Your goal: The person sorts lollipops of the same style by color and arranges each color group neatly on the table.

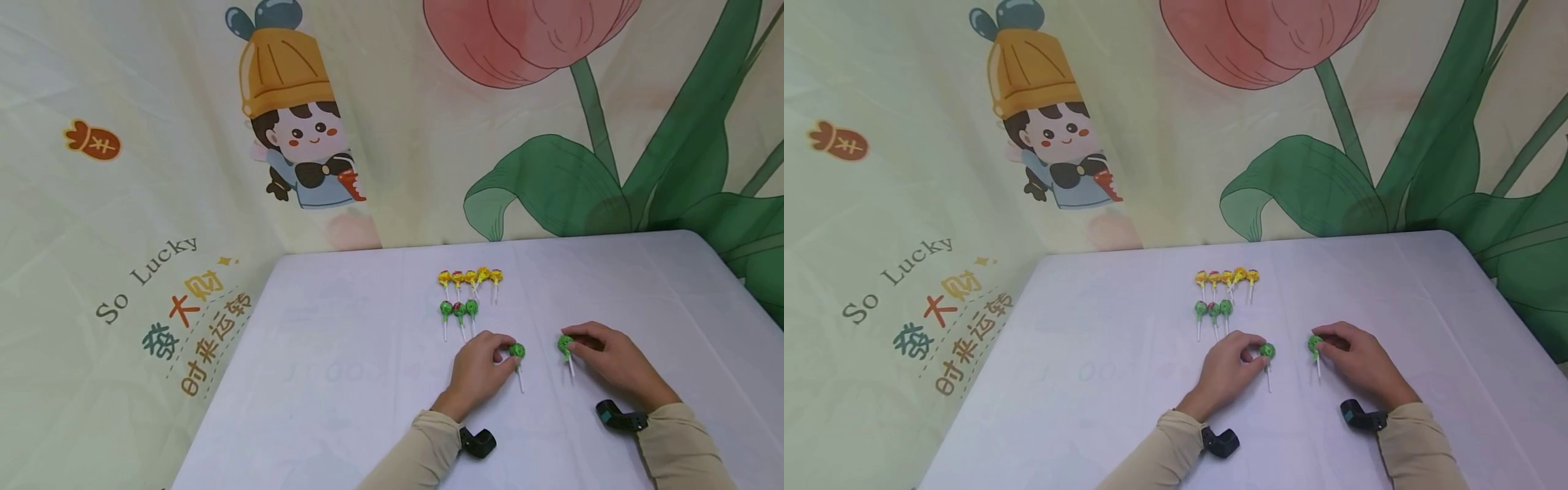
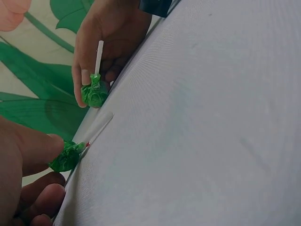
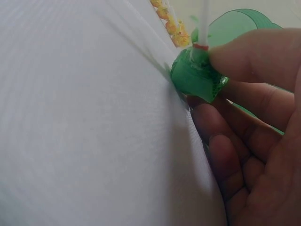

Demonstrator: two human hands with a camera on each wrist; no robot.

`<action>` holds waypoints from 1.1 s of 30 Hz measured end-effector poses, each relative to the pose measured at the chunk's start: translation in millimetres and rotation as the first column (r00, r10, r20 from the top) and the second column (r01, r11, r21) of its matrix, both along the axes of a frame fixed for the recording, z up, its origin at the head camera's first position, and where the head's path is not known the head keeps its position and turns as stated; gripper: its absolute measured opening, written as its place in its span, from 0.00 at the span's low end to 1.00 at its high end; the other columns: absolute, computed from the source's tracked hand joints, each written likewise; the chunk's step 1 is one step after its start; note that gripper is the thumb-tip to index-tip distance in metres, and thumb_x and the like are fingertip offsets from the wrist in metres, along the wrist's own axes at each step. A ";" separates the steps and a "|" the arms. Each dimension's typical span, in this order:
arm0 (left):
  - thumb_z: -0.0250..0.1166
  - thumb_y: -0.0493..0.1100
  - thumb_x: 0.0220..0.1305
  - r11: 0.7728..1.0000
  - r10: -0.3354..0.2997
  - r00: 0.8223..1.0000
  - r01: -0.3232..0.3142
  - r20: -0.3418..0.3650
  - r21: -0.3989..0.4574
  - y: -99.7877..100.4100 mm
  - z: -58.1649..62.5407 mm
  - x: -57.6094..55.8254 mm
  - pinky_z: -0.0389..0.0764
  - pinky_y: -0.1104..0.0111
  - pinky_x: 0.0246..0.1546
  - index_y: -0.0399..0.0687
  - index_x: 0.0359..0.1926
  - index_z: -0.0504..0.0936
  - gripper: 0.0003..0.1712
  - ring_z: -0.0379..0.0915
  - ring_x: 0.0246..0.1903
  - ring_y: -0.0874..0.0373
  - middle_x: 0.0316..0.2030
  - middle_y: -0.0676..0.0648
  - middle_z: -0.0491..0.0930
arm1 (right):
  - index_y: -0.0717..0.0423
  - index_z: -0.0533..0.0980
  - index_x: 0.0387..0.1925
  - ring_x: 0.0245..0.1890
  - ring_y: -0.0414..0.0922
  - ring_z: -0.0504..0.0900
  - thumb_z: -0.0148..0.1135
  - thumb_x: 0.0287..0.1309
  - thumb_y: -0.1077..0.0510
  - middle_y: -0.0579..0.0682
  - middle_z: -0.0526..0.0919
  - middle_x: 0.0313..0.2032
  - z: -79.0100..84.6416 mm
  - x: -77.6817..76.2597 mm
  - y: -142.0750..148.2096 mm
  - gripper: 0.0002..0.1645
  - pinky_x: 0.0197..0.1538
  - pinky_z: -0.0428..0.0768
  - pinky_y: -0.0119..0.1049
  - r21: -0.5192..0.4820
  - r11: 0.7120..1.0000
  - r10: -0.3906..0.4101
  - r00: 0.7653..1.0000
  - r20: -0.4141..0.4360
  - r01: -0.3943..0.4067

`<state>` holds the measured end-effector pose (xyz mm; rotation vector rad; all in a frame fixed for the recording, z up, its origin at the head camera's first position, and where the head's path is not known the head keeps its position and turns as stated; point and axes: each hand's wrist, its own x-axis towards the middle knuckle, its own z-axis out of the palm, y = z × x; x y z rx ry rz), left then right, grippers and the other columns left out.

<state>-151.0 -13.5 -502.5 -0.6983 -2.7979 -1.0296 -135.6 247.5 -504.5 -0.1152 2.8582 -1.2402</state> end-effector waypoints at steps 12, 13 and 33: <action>0.72 0.50 0.62 1.000 0.016 1.000 -0.016 -0.009 0.006 0.4 -1.1 0.9 0.66 0.80 0.28 0.57 0.46 0.87 0.12 0.66 0.28 0.74 0.31 0.60 0.76 | 0.52 0.79 0.58 0.51 0.49 0.77 0.60 0.69 0.42 0.52 0.80 0.54 -1.8 0.3 1.8 0.25 0.52 0.76 0.48 0.005 1.000 0.017 1.000 -0.015 -0.017; 0.72 0.50 0.62 1.000 0.019 1.000 -0.019 -0.010 0.004 0.5 -1.4 0.9 0.66 0.80 0.28 0.57 0.46 0.87 0.12 0.66 0.28 0.74 0.31 0.60 0.76 | 0.52 0.79 0.58 0.51 0.49 0.77 0.60 0.69 0.42 0.51 0.80 0.54 -1.8 0.2 1.8 0.25 0.52 0.76 0.48 0.005 1.000 0.018 1.000 -0.014 -0.018; 0.72 0.51 0.63 0.999 0.044 0.999 -0.044 -0.015 0.012 1.5 -4.2 -0.6 0.66 0.80 0.27 0.57 0.44 0.87 0.10 0.66 0.27 0.76 0.31 0.59 0.77 | 0.52 0.80 0.57 0.49 0.47 0.77 0.61 0.69 0.43 0.51 0.81 0.53 -1.1 -0.6 3.2 0.23 0.48 0.76 0.36 0.009 1.000 0.030 0.999 -0.026 -0.030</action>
